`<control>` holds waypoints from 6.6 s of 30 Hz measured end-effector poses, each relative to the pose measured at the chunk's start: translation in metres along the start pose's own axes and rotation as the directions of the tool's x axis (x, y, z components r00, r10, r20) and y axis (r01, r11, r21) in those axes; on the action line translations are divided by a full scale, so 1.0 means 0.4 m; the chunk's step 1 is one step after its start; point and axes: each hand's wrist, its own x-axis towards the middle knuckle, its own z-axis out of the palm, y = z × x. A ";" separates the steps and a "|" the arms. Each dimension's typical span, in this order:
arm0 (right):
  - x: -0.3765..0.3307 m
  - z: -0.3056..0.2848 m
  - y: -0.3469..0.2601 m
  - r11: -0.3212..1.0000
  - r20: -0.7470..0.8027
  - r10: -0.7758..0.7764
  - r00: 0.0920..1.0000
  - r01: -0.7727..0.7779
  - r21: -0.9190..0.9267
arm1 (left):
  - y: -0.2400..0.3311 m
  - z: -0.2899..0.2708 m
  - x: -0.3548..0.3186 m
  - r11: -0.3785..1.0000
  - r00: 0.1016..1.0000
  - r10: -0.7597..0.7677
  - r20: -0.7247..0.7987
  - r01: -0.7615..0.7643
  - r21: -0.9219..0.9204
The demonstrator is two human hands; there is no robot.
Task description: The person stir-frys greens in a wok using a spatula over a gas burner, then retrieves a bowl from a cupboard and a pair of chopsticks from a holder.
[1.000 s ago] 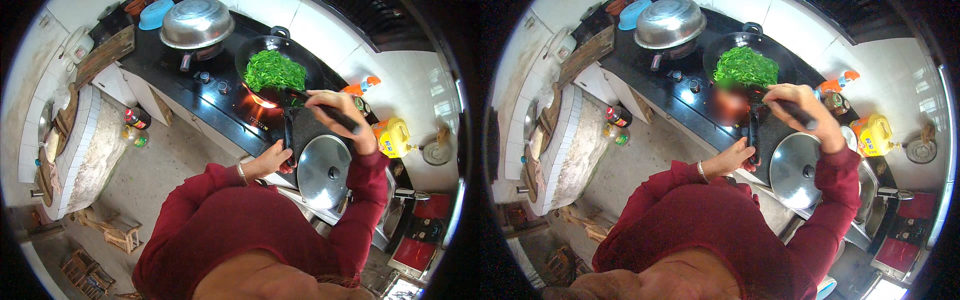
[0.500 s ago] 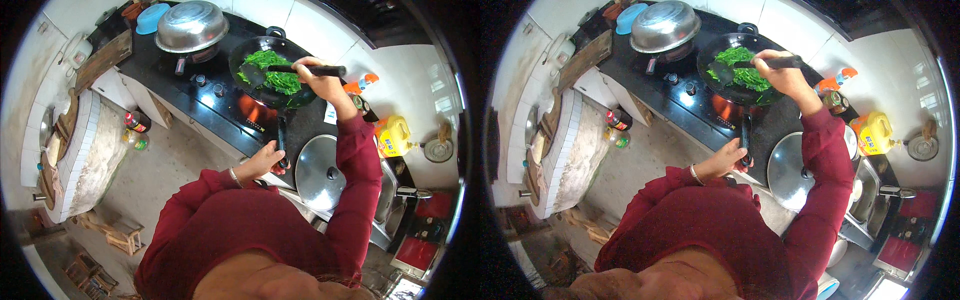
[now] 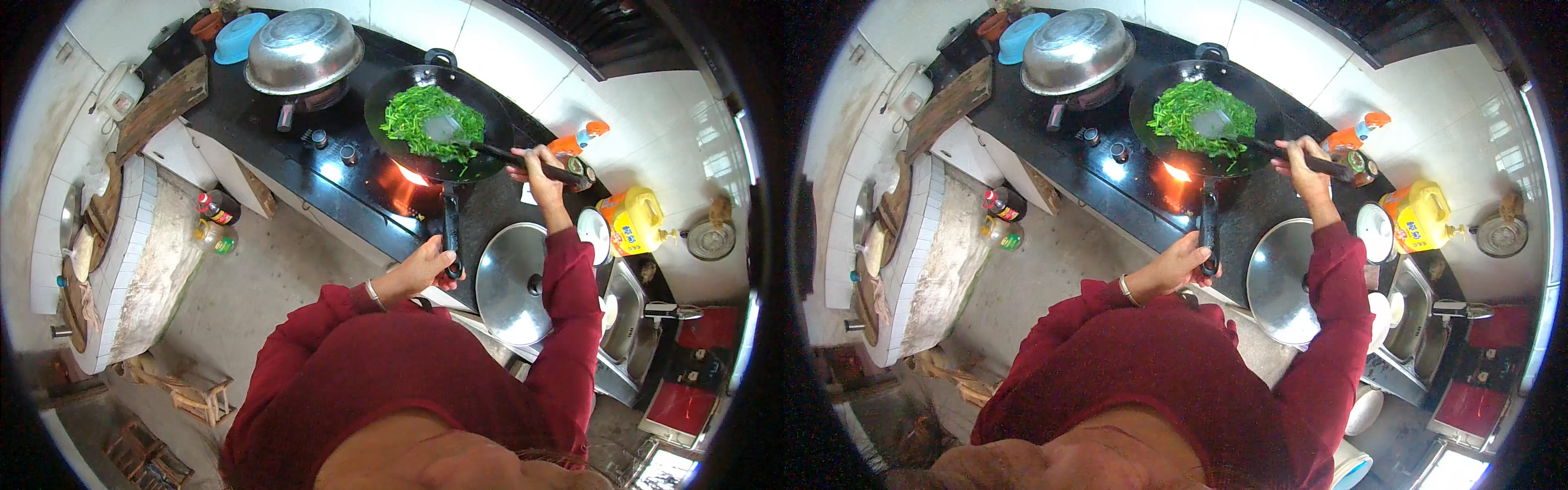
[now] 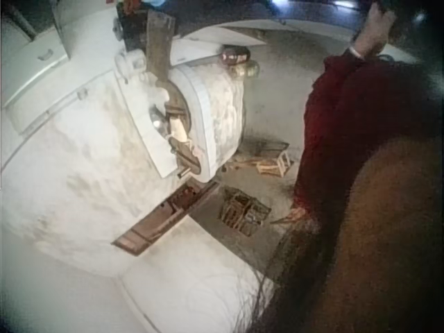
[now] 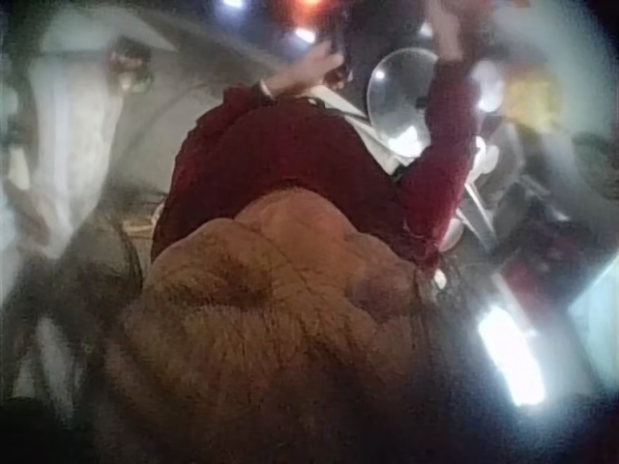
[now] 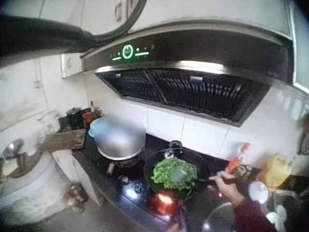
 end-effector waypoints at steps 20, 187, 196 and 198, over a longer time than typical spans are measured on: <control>-0.026 0.020 0.151 0.991 -0.148 -0.045 0.988 0.062 0.115 | 0.009 0.005 -0.011 1.000 0.999 -0.011 0.034 0.012 -0.015; 0.095 0.060 -0.407 0.640 0.779 -0.156 0.607 0.663 -0.389 | 0.047 -0.025 -0.038 0.995 0.997 -0.079 0.019 0.080 -0.066; 0.153 0.096 -0.548 0.646 0.867 0.011 0.498 0.659 -0.386 | 0.072 -0.008 -0.051 0.998 0.998 -0.054 0.017 0.055 -0.040; 0.155 0.115 -0.506 0.606 0.856 -0.032 0.516 0.691 -0.394 | 0.068 -0.009 -0.049 0.997 0.997 -0.076 0.006 0.076 -0.021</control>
